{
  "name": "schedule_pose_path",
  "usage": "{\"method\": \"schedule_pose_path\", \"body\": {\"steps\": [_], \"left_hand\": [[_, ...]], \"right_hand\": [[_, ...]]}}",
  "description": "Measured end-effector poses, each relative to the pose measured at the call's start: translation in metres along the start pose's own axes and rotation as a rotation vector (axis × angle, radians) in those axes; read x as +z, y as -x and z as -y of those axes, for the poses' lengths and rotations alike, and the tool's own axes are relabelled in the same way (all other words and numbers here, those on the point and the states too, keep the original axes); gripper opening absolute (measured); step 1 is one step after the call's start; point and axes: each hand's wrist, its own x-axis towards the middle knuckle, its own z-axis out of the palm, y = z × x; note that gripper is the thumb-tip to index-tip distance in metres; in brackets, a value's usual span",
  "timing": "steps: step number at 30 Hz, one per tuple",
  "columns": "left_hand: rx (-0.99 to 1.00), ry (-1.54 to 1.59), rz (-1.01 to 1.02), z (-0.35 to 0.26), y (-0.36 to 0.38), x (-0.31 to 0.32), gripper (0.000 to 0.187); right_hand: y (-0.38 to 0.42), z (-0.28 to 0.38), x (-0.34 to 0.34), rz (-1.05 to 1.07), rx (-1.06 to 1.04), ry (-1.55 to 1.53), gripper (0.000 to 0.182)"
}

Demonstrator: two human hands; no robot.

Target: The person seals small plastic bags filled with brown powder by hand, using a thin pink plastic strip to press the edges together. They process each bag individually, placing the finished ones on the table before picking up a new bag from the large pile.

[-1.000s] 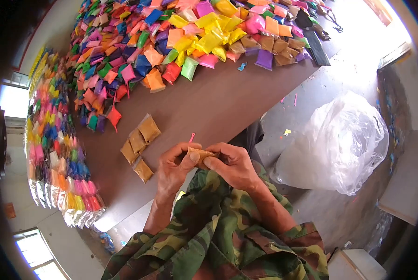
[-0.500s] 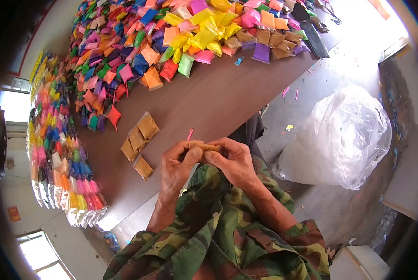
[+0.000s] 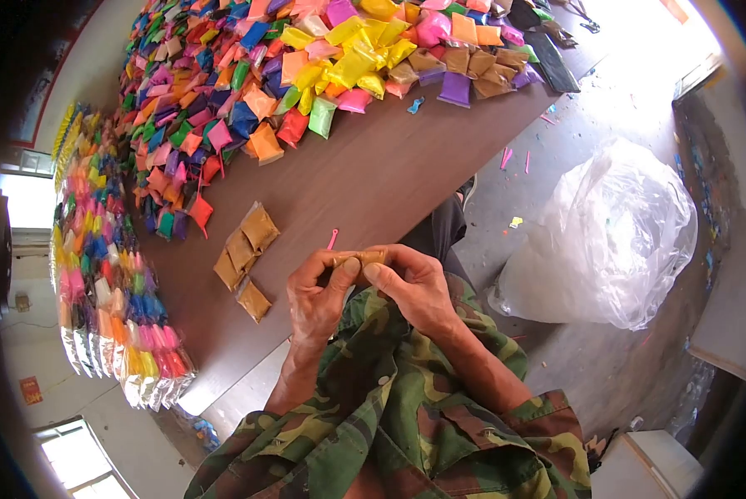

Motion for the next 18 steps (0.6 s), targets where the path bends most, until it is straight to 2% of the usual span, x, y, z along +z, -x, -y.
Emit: {"method": "schedule_pose_path", "body": {"steps": [4, 6, 10, 13, 16, 18], "left_hand": [[-0.105, 0.089, 0.043, -0.007, 0.0, 0.002, 0.019], [-0.187, 0.116, 0.075, -0.004, -0.001, -0.003, 0.022], [-0.194, 0.119, 0.112, -0.006, -0.002, -0.005, 0.021], [-0.135, 0.046, 0.06, -0.002, 0.0, -0.002, 0.018], [-0.08, -0.007, 0.012, -0.002, 0.0, 0.0, 0.016], [-0.087, -0.02, 0.005, -0.001, 0.0, -0.002, 0.016]], "right_hand": [[0.001, -0.001, -0.004, 0.019, -0.067, -0.028, 0.019], [0.002, -0.001, -0.008, 0.019, -0.073, 0.077, 0.018], [0.003, 0.015, -0.007, 0.054, -0.1, 0.336, 0.017], [0.003, 0.022, -0.007, 0.052, -0.024, 0.375, 0.016], [0.002, 0.011, -0.004, -0.073, -0.012, 0.029, 0.012], [-0.001, 0.013, -0.014, -0.235, -0.095, -0.085, 0.013]]}}
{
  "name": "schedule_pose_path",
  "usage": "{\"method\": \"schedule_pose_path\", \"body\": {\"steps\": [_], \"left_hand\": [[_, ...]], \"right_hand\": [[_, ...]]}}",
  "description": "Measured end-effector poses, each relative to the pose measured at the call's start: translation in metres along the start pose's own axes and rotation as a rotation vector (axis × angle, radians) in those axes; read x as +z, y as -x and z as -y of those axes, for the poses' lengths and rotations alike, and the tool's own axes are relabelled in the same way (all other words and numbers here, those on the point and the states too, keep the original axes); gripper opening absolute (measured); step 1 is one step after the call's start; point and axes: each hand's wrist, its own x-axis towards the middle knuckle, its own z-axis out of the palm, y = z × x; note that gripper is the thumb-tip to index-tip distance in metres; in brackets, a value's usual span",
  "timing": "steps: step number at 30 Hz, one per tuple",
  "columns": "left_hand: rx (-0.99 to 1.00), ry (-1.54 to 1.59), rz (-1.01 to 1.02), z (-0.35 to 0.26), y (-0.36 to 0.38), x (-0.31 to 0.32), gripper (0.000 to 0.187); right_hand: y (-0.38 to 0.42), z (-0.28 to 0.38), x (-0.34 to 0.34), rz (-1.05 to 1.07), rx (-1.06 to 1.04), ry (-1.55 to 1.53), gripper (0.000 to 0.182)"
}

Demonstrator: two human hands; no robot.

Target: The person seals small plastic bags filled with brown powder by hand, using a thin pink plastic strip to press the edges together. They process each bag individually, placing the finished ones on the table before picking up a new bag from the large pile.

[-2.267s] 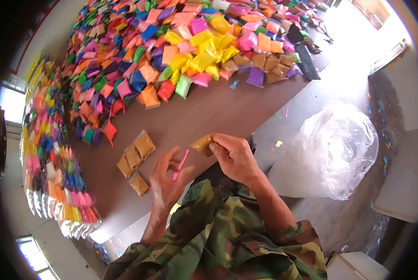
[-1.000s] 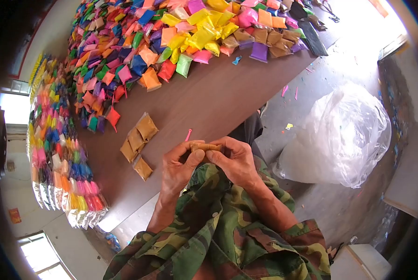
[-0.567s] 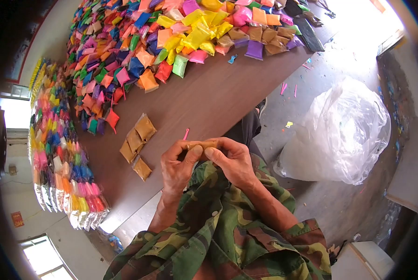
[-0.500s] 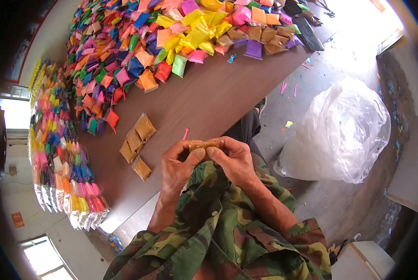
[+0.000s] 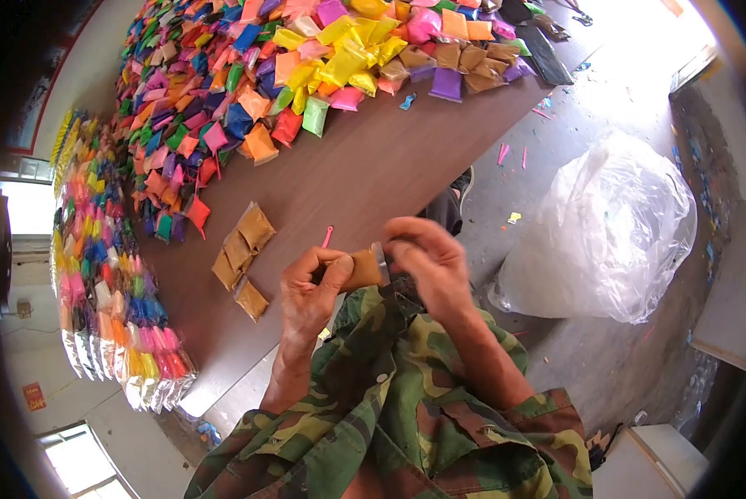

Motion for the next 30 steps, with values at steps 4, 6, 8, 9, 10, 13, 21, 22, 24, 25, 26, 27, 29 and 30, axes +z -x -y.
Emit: {"method": "schedule_pose_path", "body": {"steps": [4, 6, 8, 9, 10, 13, 21, 22, 24, 25, 26, 27, 29, 30], "left_hand": [[0.018, -0.02, -0.04, -0.01, 0.002, 0.0, 0.016], [-0.001, 0.015, -0.079, -0.006, 0.002, 0.001, 0.016], [-0.007, 0.041, -0.074, -0.004, 0.001, 0.001, 0.016], [-0.008, 0.053, -0.073, -0.004, 0.0, 0.001, 0.015], [-0.016, 0.07, -0.078, -0.004, -0.001, 0.001, 0.015], [-0.031, 0.103, -0.087, -0.003, -0.003, 0.005, 0.015], [-0.051, 0.201, -0.12, -0.001, -0.001, 0.019, 0.019], [-0.05, 0.229, -0.111, -0.003, -0.001, 0.024, 0.02], [-0.051, 0.283, -0.097, -0.005, 0.002, 0.032, 0.022], [-0.057, 0.298, -0.09, -0.002, 0.004, 0.036, 0.022], [-0.062, 0.314, -0.083, 0.003, 0.005, 0.039, 0.023], [-0.067, 0.329, -0.075, 0.006, 0.005, 0.042, 0.024], [-0.045, 0.295, -0.05, 0.001, 0.006, 0.046, 0.023], [-0.034, 0.279, -0.037, -0.001, 0.006, 0.047, 0.023]], "right_hand": [[-0.028, -0.009, -0.071, -0.232, -0.139, -0.017, 0.02], [-0.032, -0.002, -0.1, -0.359, -0.076, 0.061, 0.024], [-0.028, -0.001, -0.115, -0.356, -0.048, 0.14, 0.026], [-0.027, -0.001, -0.119, -0.353, -0.034, 0.179, 0.027], [-0.027, -0.004, -0.12, -0.35, -0.027, 0.229, 0.031], [-0.026, -0.006, -0.113, -0.302, 0.068, 0.299, 0.064], [-0.002, -0.015, -0.046, 0.229, 0.004, 0.193, 0.06], [0.005, -0.008, -0.032, 0.255, 0.019, 0.245, 0.054], [0.011, -0.014, -0.015, 0.266, 0.009, 0.196, 0.046], [0.012, -0.024, -0.011, 0.25, -0.017, 0.095, 0.044], [0.012, -0.03, -0.008, 0.234, -0.043, -0.006, 0.042], [0.013, -0.024, -0.003, 0.21, -0.056, -0.075, 0.041], [0.012, -0.026, -0.008, 0.21, -0.038, -0.076, 0.04], [0.012, -0.026, -0.01, 0.211, -0.029, -0.075, 0.04]]}}
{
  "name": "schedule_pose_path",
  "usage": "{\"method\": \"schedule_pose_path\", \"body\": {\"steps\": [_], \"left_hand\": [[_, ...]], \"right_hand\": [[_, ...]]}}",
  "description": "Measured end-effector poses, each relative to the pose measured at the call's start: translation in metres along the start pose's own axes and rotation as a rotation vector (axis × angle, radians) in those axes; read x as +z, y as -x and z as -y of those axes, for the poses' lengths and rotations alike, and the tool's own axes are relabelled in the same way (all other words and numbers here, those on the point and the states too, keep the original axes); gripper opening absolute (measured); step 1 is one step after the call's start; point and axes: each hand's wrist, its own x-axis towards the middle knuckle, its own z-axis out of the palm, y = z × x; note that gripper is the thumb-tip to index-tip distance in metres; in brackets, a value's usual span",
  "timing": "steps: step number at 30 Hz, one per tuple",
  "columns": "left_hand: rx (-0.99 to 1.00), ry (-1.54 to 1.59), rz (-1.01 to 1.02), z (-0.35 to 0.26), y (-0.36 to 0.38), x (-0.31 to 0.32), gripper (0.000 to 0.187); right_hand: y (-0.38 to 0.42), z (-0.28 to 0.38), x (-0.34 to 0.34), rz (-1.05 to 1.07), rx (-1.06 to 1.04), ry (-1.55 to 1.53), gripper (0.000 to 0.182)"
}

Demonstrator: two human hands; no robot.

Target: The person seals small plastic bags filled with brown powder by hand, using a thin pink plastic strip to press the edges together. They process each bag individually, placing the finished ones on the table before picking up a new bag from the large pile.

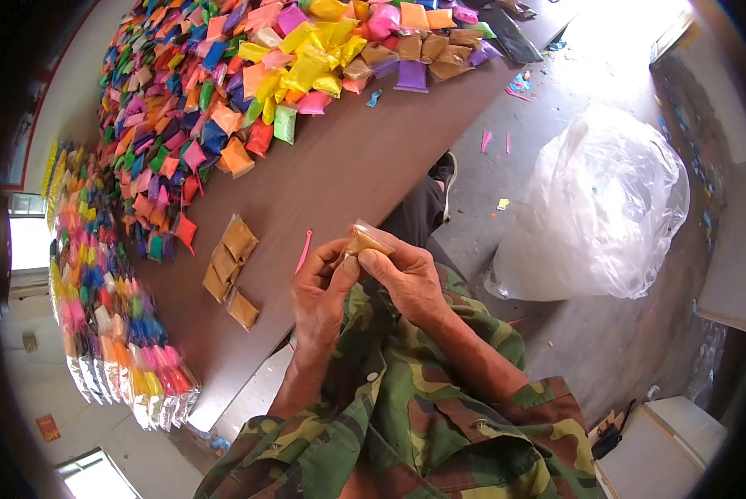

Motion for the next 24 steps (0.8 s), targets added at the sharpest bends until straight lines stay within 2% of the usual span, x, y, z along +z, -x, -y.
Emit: {"method": "schedule_pose_path", "body": {"steps": [3, 9, 16, 17, 19, 24], "left_hand": [[-0.022, -0.102, 0.056, 0.008, -0.005, -0.012, 0.02], [0.141, -0.167, 0.049, 0.023, -0.015, -0.006, 0.017], [0.06, -0.346, 0.075, 0.016, -0.015, 0.007, 0.019], [0.042, -0.352, 0.094, 0.02, -0.015, 0.005, 0.02], [0.0, -0.262, 0.095, 0.02, -0.016, 0.008, 0.022], [0.034, -0.326, 0.073, 0.018, -0.02, 0.01, 0.016]], "right_hand": [[0.002, 0.004, 0.001, -0.014, 0.003, 0.009, 0.039], [-0.001, -0.007, 0.0, -0.11, 0.019, -0.077, 0.037], [-0.002, -0.012, -0.016, -0.164, -0.003, -0.143, 0.027], [0.001, -0.002, -0.015, -0.211, 0.02, -0.018, 0.026], [0.002, -0.011, -0.019, -0.22, 0.013, -0.109, 0.025], [-0.002, -0.011, -0.024, -0.113, -0.074, -0.086, 0.028]]}}
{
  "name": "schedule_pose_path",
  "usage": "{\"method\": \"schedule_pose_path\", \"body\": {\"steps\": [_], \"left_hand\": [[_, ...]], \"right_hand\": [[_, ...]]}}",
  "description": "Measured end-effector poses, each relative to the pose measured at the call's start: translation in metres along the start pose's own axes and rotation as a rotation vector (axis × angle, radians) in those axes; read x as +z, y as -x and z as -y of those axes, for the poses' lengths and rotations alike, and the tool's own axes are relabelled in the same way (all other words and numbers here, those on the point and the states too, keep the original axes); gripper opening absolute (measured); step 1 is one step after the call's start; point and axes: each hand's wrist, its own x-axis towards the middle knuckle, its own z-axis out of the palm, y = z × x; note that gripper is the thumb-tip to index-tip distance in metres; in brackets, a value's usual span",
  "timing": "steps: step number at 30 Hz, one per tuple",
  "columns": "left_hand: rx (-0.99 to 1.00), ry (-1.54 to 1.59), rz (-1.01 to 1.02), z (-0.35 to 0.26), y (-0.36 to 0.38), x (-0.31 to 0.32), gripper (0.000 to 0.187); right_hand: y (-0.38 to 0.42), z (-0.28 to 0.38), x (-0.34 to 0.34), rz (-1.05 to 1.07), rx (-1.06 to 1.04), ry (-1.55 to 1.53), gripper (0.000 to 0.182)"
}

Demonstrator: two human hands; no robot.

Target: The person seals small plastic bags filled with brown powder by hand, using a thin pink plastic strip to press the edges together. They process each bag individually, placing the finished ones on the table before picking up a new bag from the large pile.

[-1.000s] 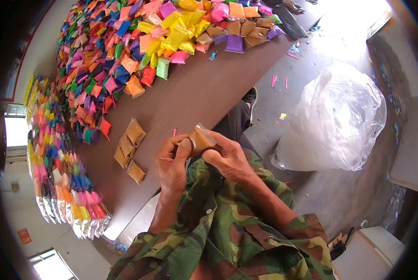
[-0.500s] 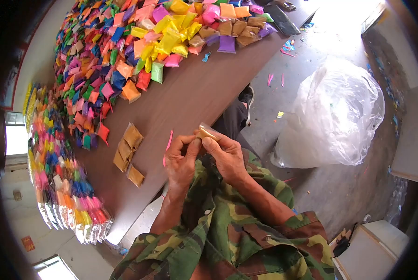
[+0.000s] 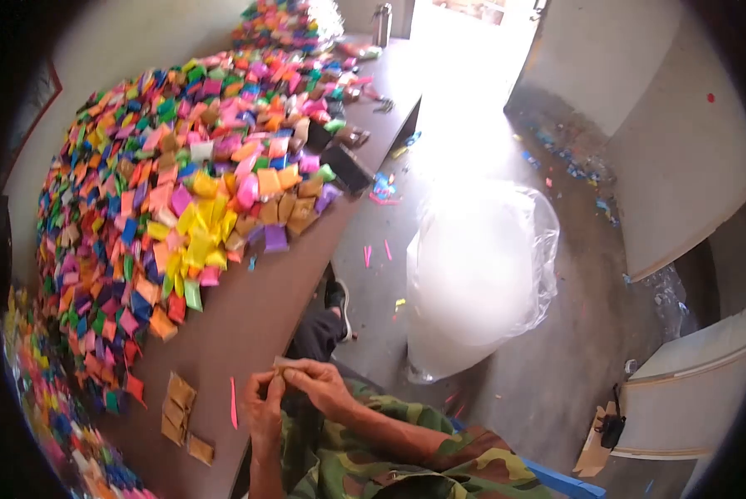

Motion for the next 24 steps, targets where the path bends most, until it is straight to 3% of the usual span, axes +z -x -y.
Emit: {"method": "schedule_pose_path", "body": {"steps": [6, 15, 19, 24], "left_hand": [[0.219, -0.08, -0.086, 0.023, -0.005, -0.002, 0.012], [0.065, 0.117, -0.039, 0.003, 0.003, 0.008, 0.016], [0.079, 0.059, -0.022, 0.031, 0.001, 0.0, 0.013], [0.141, -0.145, -0.03, 0.022, 0.0, -0.005, 0.012]], "right_hand": [[0.0, 0.01, 0.016, -0.022, -0.01, 0.046, 0.033], [0.001, 0.007, 0.002, 0.013, 0.005, 0.131, 0.031], [0.0, 0.005, -0.008, 0.051, -0.096, 0.381, 0.028], [0.004, 0.003, -0.003, 0.02, -0.083, 0.385, 0.029]]}}
